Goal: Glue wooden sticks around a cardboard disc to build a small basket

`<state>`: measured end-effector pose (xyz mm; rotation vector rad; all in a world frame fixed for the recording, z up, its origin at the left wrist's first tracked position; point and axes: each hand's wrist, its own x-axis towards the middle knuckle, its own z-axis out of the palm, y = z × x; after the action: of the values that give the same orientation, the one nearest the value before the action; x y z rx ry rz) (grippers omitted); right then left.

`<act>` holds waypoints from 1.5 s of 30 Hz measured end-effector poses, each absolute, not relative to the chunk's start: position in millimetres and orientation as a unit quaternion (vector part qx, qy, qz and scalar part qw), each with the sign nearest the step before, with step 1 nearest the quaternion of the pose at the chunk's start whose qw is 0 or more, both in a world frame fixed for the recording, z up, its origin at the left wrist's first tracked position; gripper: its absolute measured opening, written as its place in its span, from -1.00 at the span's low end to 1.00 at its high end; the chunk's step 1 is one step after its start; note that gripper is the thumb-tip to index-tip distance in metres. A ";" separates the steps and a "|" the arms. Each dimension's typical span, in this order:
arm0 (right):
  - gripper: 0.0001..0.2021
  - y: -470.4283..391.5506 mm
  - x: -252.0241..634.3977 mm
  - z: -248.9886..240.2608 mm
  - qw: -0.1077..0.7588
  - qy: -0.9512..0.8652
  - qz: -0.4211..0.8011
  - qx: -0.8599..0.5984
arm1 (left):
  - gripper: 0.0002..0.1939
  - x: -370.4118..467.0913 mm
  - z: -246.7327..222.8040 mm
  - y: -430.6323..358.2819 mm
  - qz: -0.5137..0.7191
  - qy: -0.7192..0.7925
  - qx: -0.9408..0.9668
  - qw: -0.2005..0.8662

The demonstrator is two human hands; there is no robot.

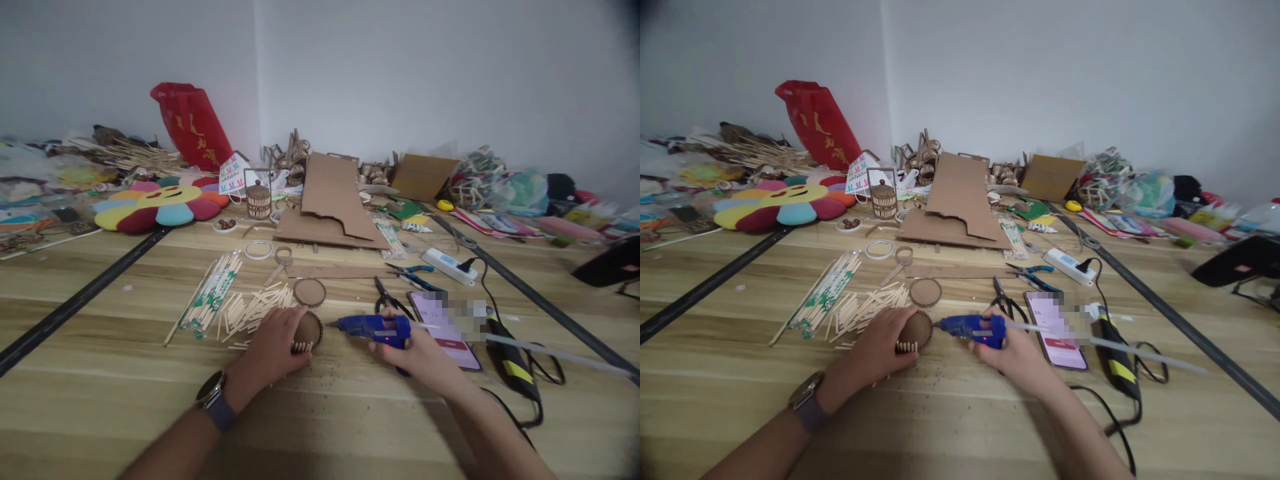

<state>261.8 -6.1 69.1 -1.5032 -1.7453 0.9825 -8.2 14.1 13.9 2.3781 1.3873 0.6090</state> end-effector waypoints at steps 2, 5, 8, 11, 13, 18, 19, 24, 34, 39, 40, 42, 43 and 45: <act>-0.76 -8.8 256.1 67.7 0.292 -0.671 0.416 -0.540 | -0.24 -9.6 11.2 15.0 0.224 0.486 0.831 0.153; -0.78 -11.9 250.9 59.4 0.281 -0.659 0.476 -0.511 | -0.23 -11.6 4.9 16.2 0.237 0.484 0.828 0.157; -0.83 -13.2 251.9 46.1 0.268 -0.670 0.463 -0.514 | -0.23 -12.7 -0.1 16.5 0.246 0.481 0.824 0.168; -0.83 -14.5 253.9 35.7 0.260 -0.702 0.406 -0.525 | -0.23 -13.0 -1.8 16.2 0.248 0.483 0.822 0.171; -0.81 -15.9 252.8 32.7 0.257 -0.711 0.393 -0.525 | -0.22 -13.0 -1.3 16.0 0.242 0.482 0.824 0.172; -0.84 -20.0 245.4 32.9 0.257 -0.731 0.366 -0.515 | -0.23 -12.5 2.3 15.6 0.229 0.482 0.826 0.181; -0.84 -20.5 244.5 33.0 0.263 -0.734 0.358 -0.514 | -0.23 -12.4 2.8 15.5 0.230 0.482 0.826 0.182; -0.89 -21.4 241.8 30.9 0.266 -0.752 0.336 -0.500 | -0.25 -12.2 2.9 14.8 0.232 0.482 0.825 0.185; -0.88 -22.4 236.1 28.0 0.256 -0.772 0.306 -0.495 | -0.26 -11.1 5.1 14.9 0.236 0.482 0.823 0.187; -0.88 -22.4 234.6 29.9 0.250 -0.770 0.306 -0.501 | -0.26 -11.0 6.3 14.2 0.231 0.485 0.821 0.193; -0.88 -22.5 234.4 30.1 0.250 -0.771 0.306 -0.500 | -0.26 -11.1 6.3 14.3 0.230 0.485 0.821 0.194; -0.88 -22.5 234.1 29.5 0.257 -0.773 0.306 -0.492 | -0.26 -11.2 5.9 14.6 0.232 0.485 0.821 0.194; -0.89 -22.5 234.2 28.6 0.261 -0.775 0.306 -0.488 | -0.27 -11.3 5.7 14.8 0.233 0.484 0.821 0.193; -0.89 -22.5 234.6 26.4 0.270 -0.775 0.303 -0.484 | -0.26 -11.4 5.3 15.0 0.234 0.484 0.821 0.194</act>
<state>234.6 -22.5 26.4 -1.3043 -2.0888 0.8176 -11.4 15.0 5.3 2.3014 1.3574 0.6573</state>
